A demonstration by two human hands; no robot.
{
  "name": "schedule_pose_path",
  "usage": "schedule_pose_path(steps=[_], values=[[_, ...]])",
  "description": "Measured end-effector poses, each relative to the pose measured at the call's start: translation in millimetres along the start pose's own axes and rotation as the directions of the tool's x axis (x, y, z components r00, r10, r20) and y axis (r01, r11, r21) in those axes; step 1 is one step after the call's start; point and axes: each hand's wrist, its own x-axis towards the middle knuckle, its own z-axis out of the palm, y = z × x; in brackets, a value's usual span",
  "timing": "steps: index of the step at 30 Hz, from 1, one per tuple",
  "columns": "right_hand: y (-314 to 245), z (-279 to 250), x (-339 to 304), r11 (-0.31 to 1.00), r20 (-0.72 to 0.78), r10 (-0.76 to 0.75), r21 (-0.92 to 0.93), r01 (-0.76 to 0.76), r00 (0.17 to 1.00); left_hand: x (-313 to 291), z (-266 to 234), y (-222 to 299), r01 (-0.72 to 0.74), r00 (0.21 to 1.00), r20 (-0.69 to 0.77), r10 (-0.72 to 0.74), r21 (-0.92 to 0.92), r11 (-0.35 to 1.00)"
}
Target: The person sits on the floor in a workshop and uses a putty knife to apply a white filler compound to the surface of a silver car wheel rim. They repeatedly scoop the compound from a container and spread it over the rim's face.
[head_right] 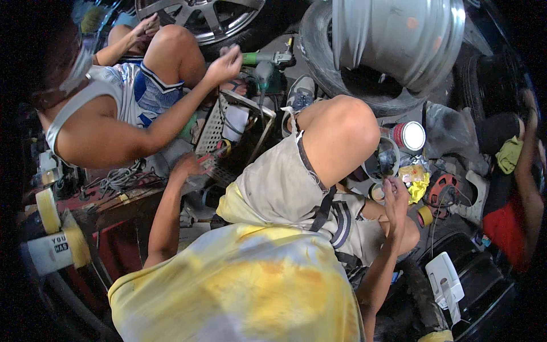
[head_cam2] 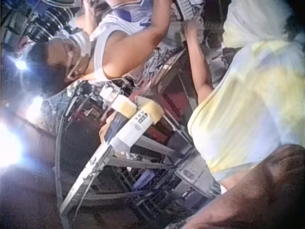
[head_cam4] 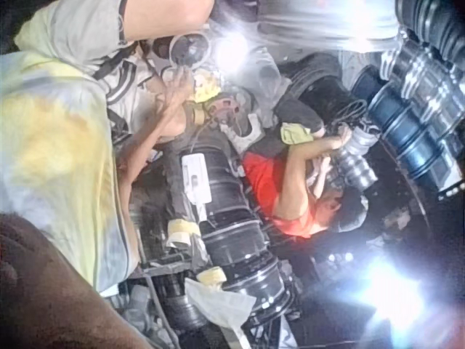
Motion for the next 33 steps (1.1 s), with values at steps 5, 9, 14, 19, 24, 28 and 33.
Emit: schedule_pose_path(steps=[5, 9, 14, 19, 24, 28, 33], values=[[-45.4, 13.9, -11.9, 0.975, -0.099, -0.218, -0.067, 0.212, 0.971, -77.0, -46.3, 18.0, -0.19, 0.925, 0.195, 0.327, -0.51, 0.839], [-100.8, 12.0, -41.1, 0.94, -0.215, -0.33, 0.02, 0.342, 0.919, -140.8, -73.6, 57.6, -0.386, 0.884, -0.023, 0.467, -0.6, 0.701], [-157.7, 26.3, -80.4, 0.81, -0.281, -0.438, 0.288, 0.511, 0.854, -211.8, -123.2, 153.2, -0.887, 0.445, -0.636, 0.63, -0.216, 0.409], [-175.4, 33.6, -90.6, 0.57, -0.489, -0.299, 0.597, 0.564, 0.82, -265.8, -129.1, 302.1, -0.933, -0.023, -0.604, 0.797, 0.299, 0.2], [-118.8, -9.7, -63.4, 0.511, -0.494, -0.015, 0.743, 0.431, 0.87, -250.6, -71.5, 392.5, -0.996, 0.016, -0.265, 0.964, 0.081, 0.039], [-42.8, -56.8, -15.0, 0.629, -0.305, 0.139, 0.762, 0.154, 0.942, -232.0, -55.7, 426.8, -1.0, -0.004, -0.142, 0.99, 0.02, -0.001], [65.6, -93.7, 78.6, 0.986, -0.273, 0.164, 0.022, -0.164, 0.948, -147.8, -65.7, 514.0, -0.963, 0.218, -0.19, 0.957, 0.118, 0.243]])
